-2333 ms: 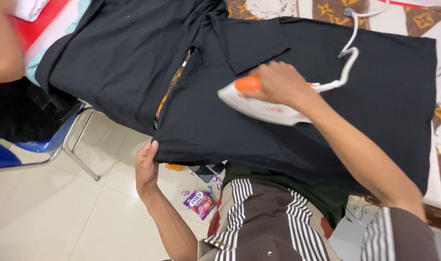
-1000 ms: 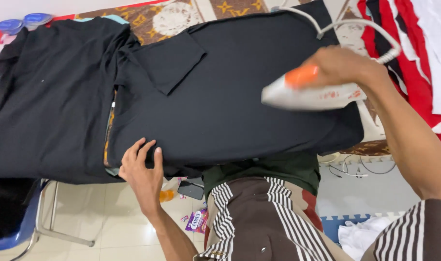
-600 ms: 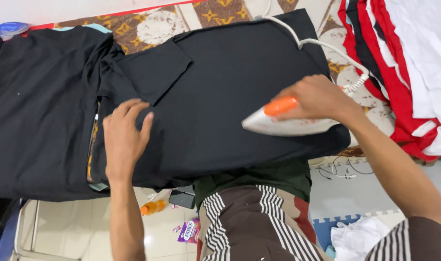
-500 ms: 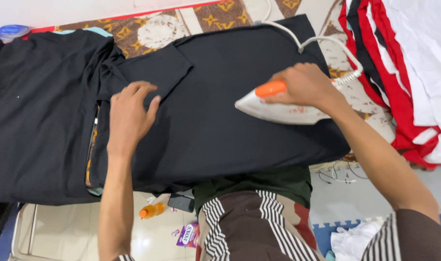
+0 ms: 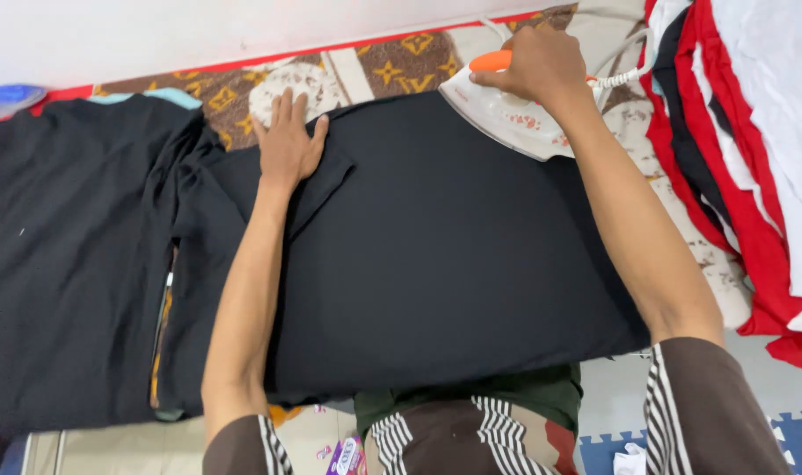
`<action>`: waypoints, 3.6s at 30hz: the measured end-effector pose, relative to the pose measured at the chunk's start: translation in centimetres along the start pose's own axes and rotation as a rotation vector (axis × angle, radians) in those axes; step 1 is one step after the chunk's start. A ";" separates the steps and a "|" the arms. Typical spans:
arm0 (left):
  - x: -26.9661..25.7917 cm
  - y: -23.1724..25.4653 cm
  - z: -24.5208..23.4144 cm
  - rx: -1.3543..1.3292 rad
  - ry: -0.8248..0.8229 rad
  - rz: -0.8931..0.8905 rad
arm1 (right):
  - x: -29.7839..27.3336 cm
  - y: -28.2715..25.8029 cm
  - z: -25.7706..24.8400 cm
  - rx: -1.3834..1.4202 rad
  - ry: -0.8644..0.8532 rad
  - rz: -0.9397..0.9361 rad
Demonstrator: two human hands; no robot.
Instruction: The person is ironing and folding black and white t-shirts on a patterned work surface.
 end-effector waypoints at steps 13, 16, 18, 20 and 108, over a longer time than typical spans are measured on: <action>0.1 0.2 -0.4 -0.047 -0.008 0.011 | -0.4 1.4 -5.4 0.213 -0.560 -0.178; 0.2 0.4 -0.5 0.001 0.017 -0.003 | -0.4 5.4 -6.3 0.277 -0.563 -0.164; 0.0 0.6 -0.8 -0.046 0.007 0.005 | 0.2 10.3 -7.4 0.743 -0.182 0.058; 0.0 0.6 -0.6 -0.047 0.021 0.033 | 2.6 15.0 -4.0 1.093 0.054 0.192; -47.1 2.9 -5.5 -0.638 0.693 -0.869 | -10.0 -15.8 4.9 0.314 -0.229 -0.523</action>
Point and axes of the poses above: each hand's wrist, its own x-axis towards the middle knuckle, its own z-axis out of the palm, y = z × x, the point moved 5 cm from there along x, towards the middle knuckle, and after that the axes turned 7 degrees about z, right-handed, at the moved point
